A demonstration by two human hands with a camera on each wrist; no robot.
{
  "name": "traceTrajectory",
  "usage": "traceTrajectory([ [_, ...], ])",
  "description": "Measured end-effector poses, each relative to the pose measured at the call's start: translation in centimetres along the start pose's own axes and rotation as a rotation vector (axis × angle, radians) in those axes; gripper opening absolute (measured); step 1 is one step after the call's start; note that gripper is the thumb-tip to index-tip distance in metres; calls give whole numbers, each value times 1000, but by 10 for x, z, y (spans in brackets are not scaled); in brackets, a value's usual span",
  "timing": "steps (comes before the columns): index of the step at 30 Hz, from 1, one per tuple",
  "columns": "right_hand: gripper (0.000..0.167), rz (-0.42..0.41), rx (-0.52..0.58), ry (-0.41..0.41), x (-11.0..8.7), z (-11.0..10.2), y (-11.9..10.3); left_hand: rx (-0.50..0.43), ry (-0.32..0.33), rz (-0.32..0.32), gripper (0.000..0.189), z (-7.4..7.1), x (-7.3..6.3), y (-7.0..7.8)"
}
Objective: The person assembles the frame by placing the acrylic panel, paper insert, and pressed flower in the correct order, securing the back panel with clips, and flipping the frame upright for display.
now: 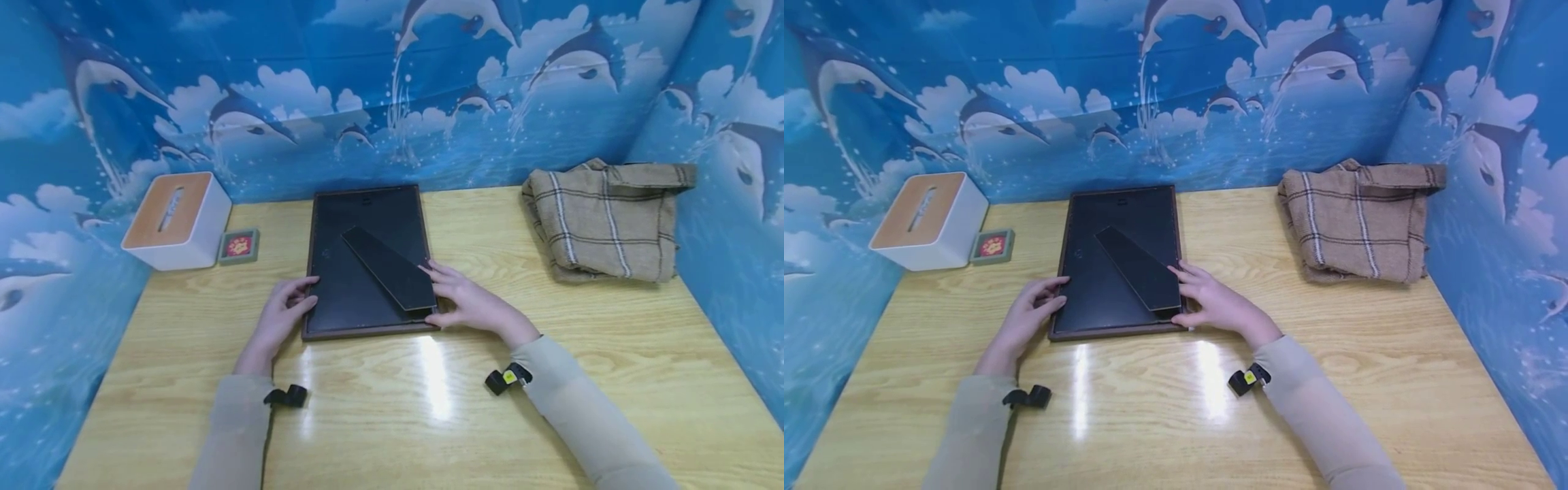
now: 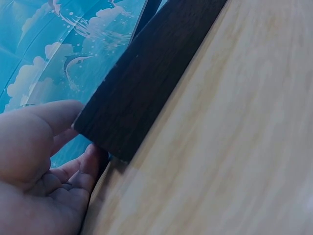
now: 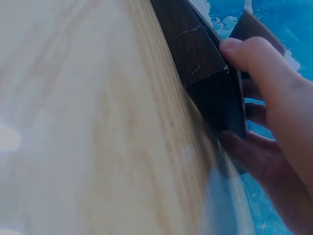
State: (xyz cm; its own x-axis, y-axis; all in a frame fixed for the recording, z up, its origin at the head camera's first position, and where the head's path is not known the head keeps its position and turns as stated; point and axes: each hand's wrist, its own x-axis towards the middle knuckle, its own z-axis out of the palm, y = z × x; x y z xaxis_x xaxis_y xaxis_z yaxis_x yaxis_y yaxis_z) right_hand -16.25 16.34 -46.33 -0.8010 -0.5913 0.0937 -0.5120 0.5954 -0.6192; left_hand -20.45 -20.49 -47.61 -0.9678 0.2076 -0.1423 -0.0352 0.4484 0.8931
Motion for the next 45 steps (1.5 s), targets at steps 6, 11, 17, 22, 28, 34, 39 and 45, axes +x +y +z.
traceTrajectory([
  [6, 49, -45, -58, 21, -1, 3, -3, -17, 4, 12, 40, -2, -1, 1],
  [11, 33, -58, -109, 39, -2, 5, -6, -41, 4, 23, 41, -1, -2, 2],
  [17, 33, -108, -147, 65, -2, 6, -7, -41, -1, 6, 43, -1, -2, 2],
  [22, 29, -157, -176, 84, -1, 7, -8, -34, 5, -16, 45, -2, -2, 2],
  [28, 42, -191, -235, 103, -1, 6, -8, -85, -40, -58, 61, -3, -3, 2],
  [34, 37, -216, -267, 112, -1, 6, -10, -55, -39, -54, 78, -3, -3, 2],
  [39, 42, -224, -298, 112, -1, 7, -11, -30, -35, -50, 78, -1, -2, 0],
  [45, 48, -112, -186, 16, -2, 3, -14, -24, -38, -75, 80, 0, -1, 0],
])
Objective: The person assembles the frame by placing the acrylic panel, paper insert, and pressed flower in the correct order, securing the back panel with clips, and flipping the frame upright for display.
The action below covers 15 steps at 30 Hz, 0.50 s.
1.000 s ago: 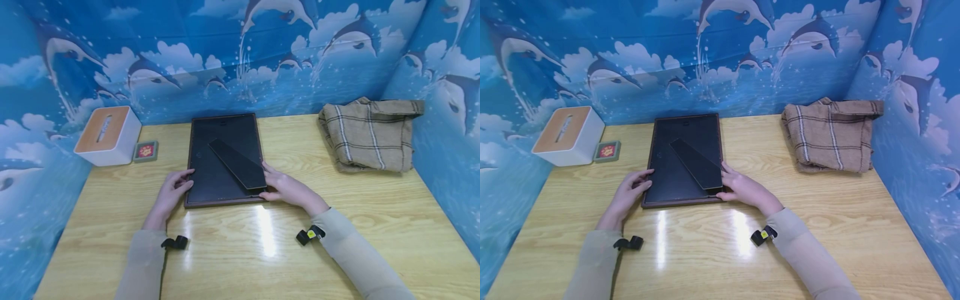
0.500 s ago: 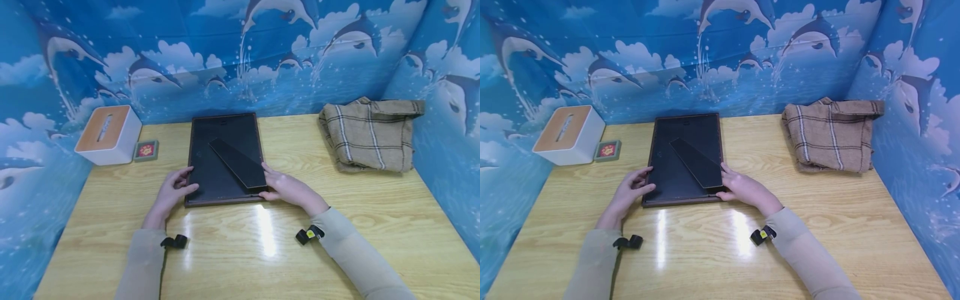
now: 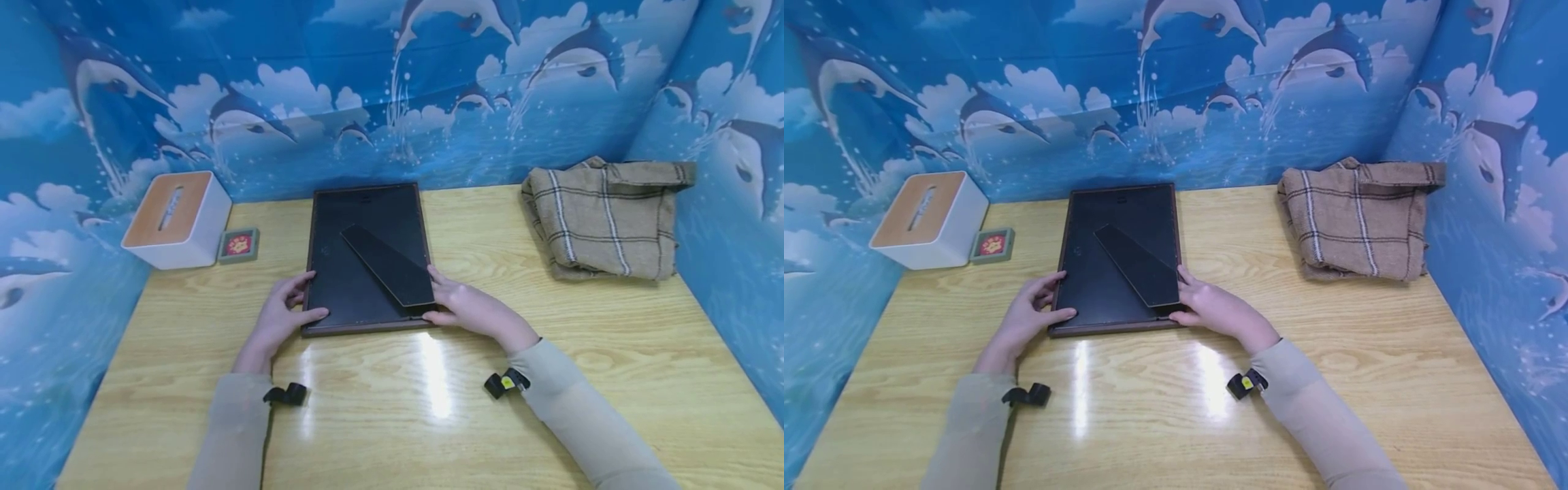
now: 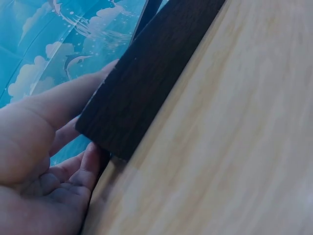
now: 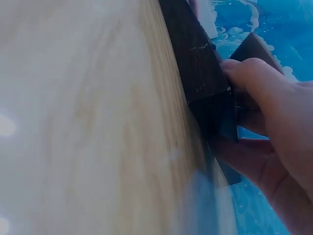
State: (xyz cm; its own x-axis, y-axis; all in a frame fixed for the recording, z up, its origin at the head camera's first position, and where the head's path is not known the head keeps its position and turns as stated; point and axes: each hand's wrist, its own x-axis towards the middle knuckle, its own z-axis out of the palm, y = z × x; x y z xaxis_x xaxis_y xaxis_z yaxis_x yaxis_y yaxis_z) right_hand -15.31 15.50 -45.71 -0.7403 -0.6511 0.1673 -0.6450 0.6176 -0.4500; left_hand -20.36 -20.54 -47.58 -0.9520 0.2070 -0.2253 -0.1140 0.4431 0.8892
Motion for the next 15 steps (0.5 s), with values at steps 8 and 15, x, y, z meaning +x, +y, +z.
traceTrajectory([
  [8, 45, 51, 94, -61, 5, -6, -2, 48, -28, 33, 77, 0, 0, 1],
  [15, 43, 50, 66, -44, 6, -4, -2, 70, -28, 54, 69, -1, 2, 0],
])
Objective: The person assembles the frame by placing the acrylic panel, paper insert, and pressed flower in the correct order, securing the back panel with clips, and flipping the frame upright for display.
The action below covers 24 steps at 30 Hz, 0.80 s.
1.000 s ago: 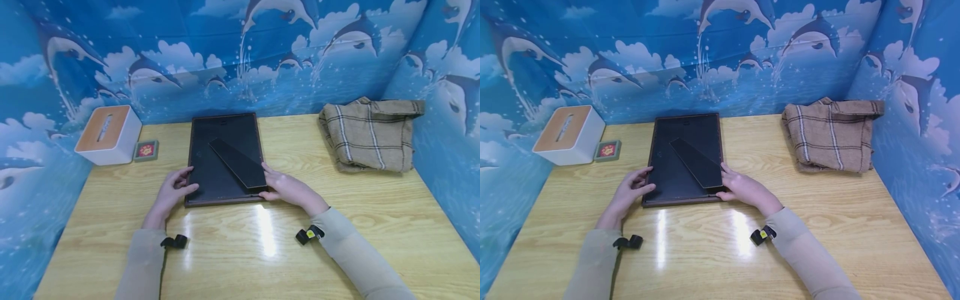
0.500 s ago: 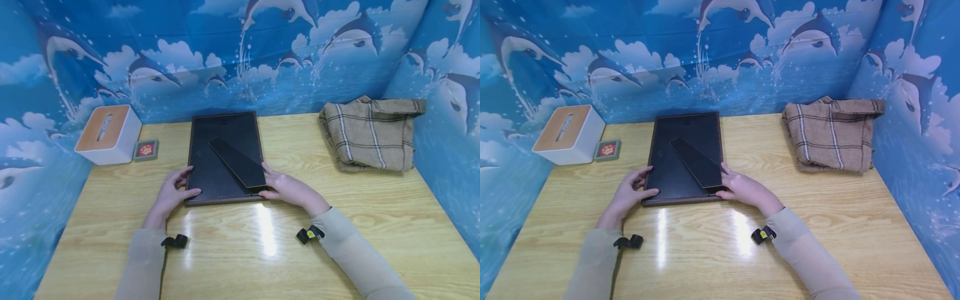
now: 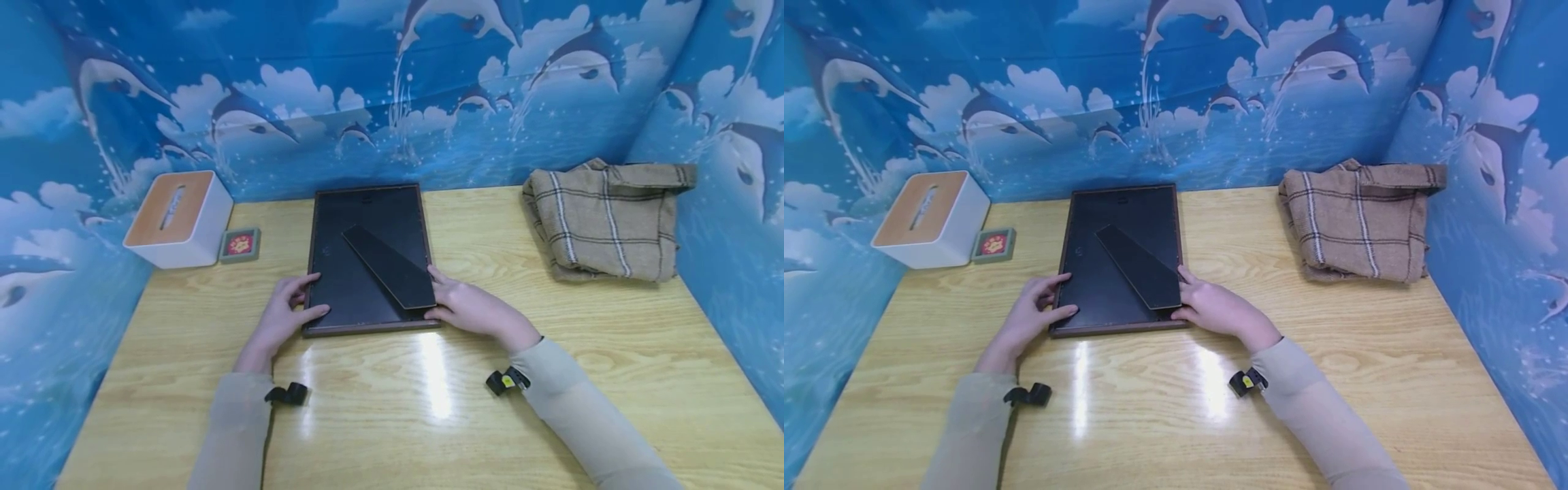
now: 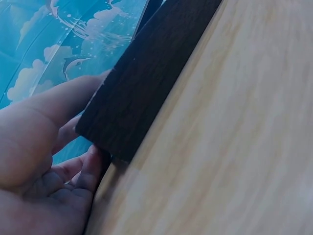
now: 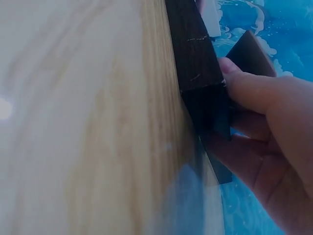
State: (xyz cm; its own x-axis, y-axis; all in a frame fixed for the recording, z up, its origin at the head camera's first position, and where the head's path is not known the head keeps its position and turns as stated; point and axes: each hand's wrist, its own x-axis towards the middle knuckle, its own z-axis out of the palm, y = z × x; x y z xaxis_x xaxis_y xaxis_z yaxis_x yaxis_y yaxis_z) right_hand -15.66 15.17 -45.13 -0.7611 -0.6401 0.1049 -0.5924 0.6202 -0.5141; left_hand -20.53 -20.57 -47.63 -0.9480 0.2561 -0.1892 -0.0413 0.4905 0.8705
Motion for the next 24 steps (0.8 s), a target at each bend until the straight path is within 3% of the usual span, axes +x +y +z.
traceTrajectory([
  [8, 39, 6, 5, 5, 5, -1, -1, 16, 29, 19, 59, -7, -3, 2],
  [15, 28, -77, -93, 45, 8, -4, -6, 27, 30, 47, 53, -6, -3, 5],
  [20, 16, 22, -93, 27, 3, -6, -3, 19, 17, 40, 55, -2, -3, 6],
  [24, 20, 82, -19, 45, -1, -9, 5, -1, 7, 56, 48, -1, -5, 6],
])
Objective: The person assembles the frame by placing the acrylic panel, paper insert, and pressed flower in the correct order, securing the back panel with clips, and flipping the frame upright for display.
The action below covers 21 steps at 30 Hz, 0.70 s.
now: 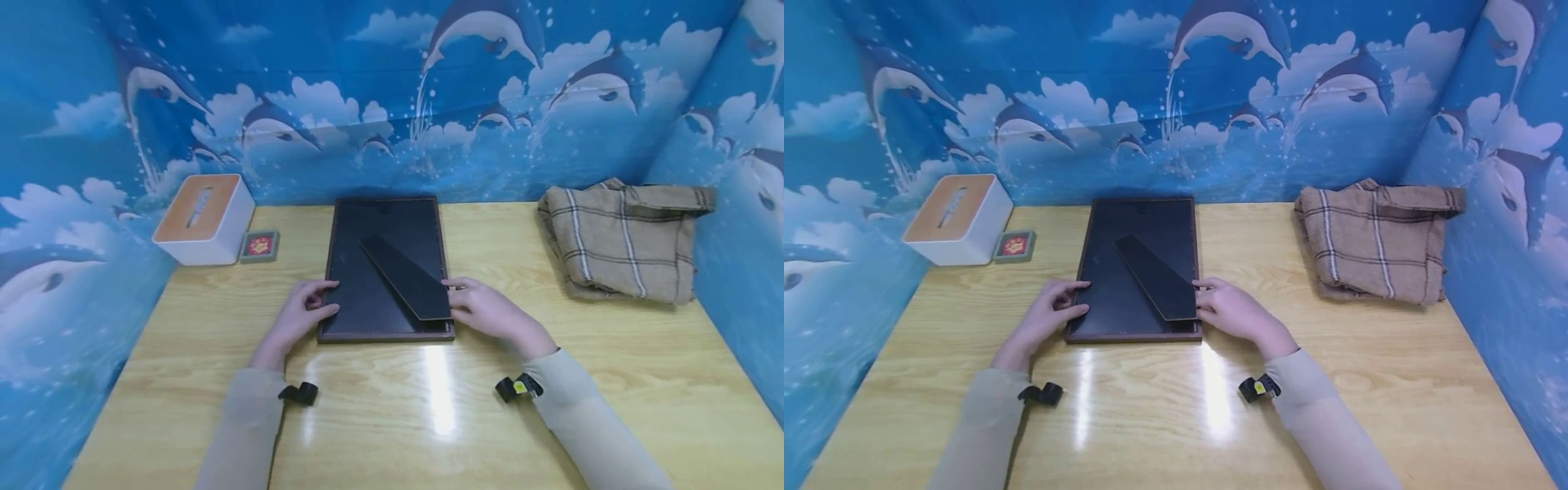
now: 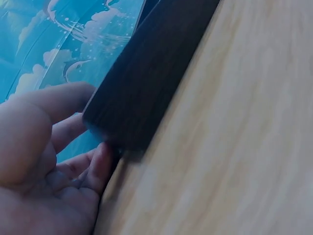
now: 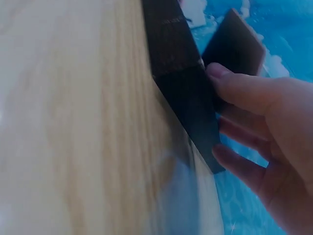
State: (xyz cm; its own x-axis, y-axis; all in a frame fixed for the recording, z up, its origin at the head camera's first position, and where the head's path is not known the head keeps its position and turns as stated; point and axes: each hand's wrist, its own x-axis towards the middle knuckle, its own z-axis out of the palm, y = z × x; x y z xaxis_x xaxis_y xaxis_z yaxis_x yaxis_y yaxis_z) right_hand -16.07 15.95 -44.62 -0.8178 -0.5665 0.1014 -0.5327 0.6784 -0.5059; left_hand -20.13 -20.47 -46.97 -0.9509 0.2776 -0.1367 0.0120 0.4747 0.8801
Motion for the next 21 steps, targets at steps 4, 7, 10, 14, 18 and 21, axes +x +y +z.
traceTrajectory([
  [4, 25, -4, 110, 79, -3, 0, 10, -20, -14, 20, 45, 0, -2, 18],
  [7, 32, 78, 277, 140, -4, 4, 16, -98, 8, 2, 55, -1, 0, 19],
  [10, 44, 155, 507, 214, -5, 13, 23, -184, 65, -24, 61, 0, 5, 6],
  [14, 45, 106, 604, 271, -4, 24, 28, -181, 140, -64, 45, 2, 3, -4],
  [18, 30, 53, 618, 305, -5, 22, 19, -160, 167, -69, 38, 2, -4, -7],
  [21, 28, 73, 615, 308, -6, 13, 7, -158, 173, -63, 36, 3, -6, -8],
])
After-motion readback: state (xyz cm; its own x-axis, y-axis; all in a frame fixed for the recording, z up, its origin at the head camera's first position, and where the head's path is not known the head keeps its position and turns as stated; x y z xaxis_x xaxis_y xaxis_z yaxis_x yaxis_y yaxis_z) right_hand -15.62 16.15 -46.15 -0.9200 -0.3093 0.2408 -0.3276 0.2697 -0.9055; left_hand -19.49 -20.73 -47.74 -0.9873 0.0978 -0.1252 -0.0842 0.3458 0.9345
